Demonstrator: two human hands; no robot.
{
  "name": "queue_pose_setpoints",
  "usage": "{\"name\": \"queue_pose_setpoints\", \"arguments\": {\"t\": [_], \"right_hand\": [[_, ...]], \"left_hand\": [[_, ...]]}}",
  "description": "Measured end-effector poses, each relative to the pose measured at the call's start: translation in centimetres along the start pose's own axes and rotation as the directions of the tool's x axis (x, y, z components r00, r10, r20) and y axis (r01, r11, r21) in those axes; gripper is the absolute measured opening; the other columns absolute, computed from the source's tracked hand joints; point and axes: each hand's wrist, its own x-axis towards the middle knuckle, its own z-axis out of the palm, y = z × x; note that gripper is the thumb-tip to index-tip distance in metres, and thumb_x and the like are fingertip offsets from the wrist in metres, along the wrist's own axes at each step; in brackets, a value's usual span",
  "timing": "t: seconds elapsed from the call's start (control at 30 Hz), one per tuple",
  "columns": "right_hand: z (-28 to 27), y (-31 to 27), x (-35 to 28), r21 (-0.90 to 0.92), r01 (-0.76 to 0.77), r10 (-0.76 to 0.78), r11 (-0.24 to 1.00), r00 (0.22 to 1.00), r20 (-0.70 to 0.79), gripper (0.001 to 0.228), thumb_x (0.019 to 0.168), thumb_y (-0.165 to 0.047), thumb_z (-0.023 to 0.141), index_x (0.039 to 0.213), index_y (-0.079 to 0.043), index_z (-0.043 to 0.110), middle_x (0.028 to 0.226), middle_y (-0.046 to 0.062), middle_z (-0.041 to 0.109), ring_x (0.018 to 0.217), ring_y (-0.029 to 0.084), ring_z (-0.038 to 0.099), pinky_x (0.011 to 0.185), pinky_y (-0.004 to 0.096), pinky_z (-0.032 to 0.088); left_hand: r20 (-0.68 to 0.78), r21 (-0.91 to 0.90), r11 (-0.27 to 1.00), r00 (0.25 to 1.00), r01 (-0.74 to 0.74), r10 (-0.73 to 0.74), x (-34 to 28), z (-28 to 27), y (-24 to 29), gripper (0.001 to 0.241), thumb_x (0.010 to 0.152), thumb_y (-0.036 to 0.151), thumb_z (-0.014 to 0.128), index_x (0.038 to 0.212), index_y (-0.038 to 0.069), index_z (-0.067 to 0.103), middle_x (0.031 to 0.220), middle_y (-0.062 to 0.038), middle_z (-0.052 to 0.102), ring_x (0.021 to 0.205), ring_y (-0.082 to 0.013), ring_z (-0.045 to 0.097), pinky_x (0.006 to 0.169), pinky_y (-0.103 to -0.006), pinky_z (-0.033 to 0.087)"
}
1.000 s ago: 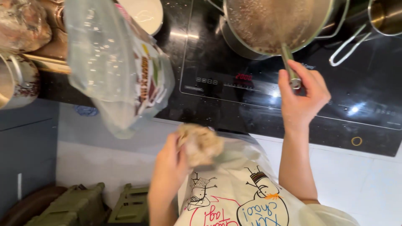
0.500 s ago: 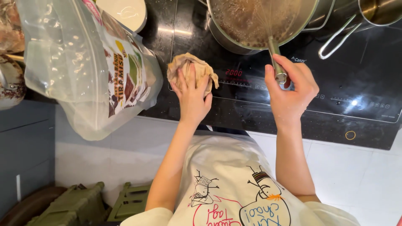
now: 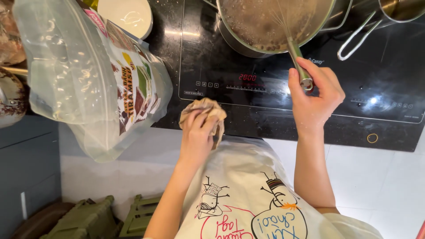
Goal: Cleaning scissors, washing hands, and stirring a pot on an induction stove.
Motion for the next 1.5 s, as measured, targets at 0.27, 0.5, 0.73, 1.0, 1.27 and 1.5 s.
{"name": "queue_pose_setpoints", "arguments": {"t": [0.27, 0.5, 0.73, 1.0, 1.27, 1.5], "right_hand": [[0.2, -0.6, -0.2, -0.009, -0.011, 0.011, 1.000, 1.000, -0.001, 0.026, 0.100, -0.002, 0.086, 0.124, -0.004, 0.078, 0.091, 0.004, 0.063, 0.077, 0.009, 0.055, 0.067, 0.024, 0.040], [0.2, -1.0, 0.4, -0.004, -0.018, 0.017, 1.000, 1.000, -0.005, 0.025, 0.100, -0.003, 0.085, 0.124, -0.005, 0.078, 0.092, 0.003, 0.065, 0.078, 0.009, 0.056, 0.067, 0.025, 0.041], [0.4, -1.7, 0.7, 0.005, -0.035, 0.035, 0.999, 0.999, 0.010, 0.024, 0.099, -0.004, 0.084, 0.122, -0.006, 0.078, 0.092, 0.004, 0.065, 0.077, 0.009, 0.054, 0.065, 0.024, 0.039], [2.6, 0.1, 0.0, 0.131, -0.138, 0.138, 0.982, 0.990, 0.010, 0.031, 0.102, -0.001, 0.085, 0.131, -0.003, 0.073, 0.097, -0.001, 0.065, 0.076, 0.003, 0.051, 0.065, 0.018, 0.038], [5.0, 0.8, -0.1, 0.131, -0.057, 0.067, 0.990, 0.995, -0.077, 0.028, 0.100, 0.004, 0.074, 0.123, 0.000, 0.057, 0.101, 0.003, 0.064, 0.084, 0.004, 0.058, 0.073, 0.015, 0.045], [8.9, -5.3, -0.3, 0.119, -0.136, 0.155, 0.984, 0.972, -0.176, 0.030, 0.105, 0.005, 0.079, 0.123, 0.000, 0.055, 0.106, 0.003, 0.065, 0.085, 0.005, 0.062, 0.070, 0.015, 0.045]], "left_hand": [[-0.250, 0.319, 0.948, 0.966, 0.019, 0.065, 11.5, -3.6, 1.9, 0.036, 0.083, 0.003, 0.070, 0.118, 0.002, 0.063, 0.117, -0.018, 0.060, 0.126, -0.0402, 0.050, 0.103, -0.0574, 0.041], [-0.165, 0.234, 0.963, 0.982, 0.134, -0.096, 12.5, -10.1, 7.1, 0.036, 0.076, -0.001, 0.067, 0.112, 0.005, 0.063, 0.106, -0.018, 0.060, 0.111, -0.0394, 0.053, 0.088, -0.0560, 0.041], [-0.064, -0.207, 0.965, 0.986, -0.163, 0.153, 7.0, -22.2, 13.9, 0.037, 0.086, -0.003, 0.069, 0.122, 0.004, 0.064, 0.113, -0.014, 0.063, 0.113, -0.0360, 0.062, 0.102, -0.0456, 0.052], [0.041, -0.412, 0.905, 0.994, 0.108, -0.100, -4.4, -31.4, 5.8, 0.028, 0.078, 0.007, 0.079, 0.104, 0.009, 0.070, 0.107, -0.008, 0.074, 0.108, -0.0241, 0.072, 0.104, -0.0388, 0.056], [-0.300, -0.468, 0.790, 0.771, 0.395, -0.562, -1.0, -31.2, -11.5, 0.026, 0.092, -0.006, 0.062, 0.114, 0.003, 0.071, 0.098, -0.005, 0.072, 0.091, -0.0065, 0.063, 0.081, -0.0233, 0.051], [-0.533, -0.466, 0.845, 0.680, 0.261, -0.504, 8.1, -28.1, -24.8, 0.022, 0.090, -0.004, 0.065, 0.111, 0.003, 0.071, 0.098, -0.009, 0.074, 0.096, -0.0115, 0.068, 0.087, -0.0273, 0.055]]}}
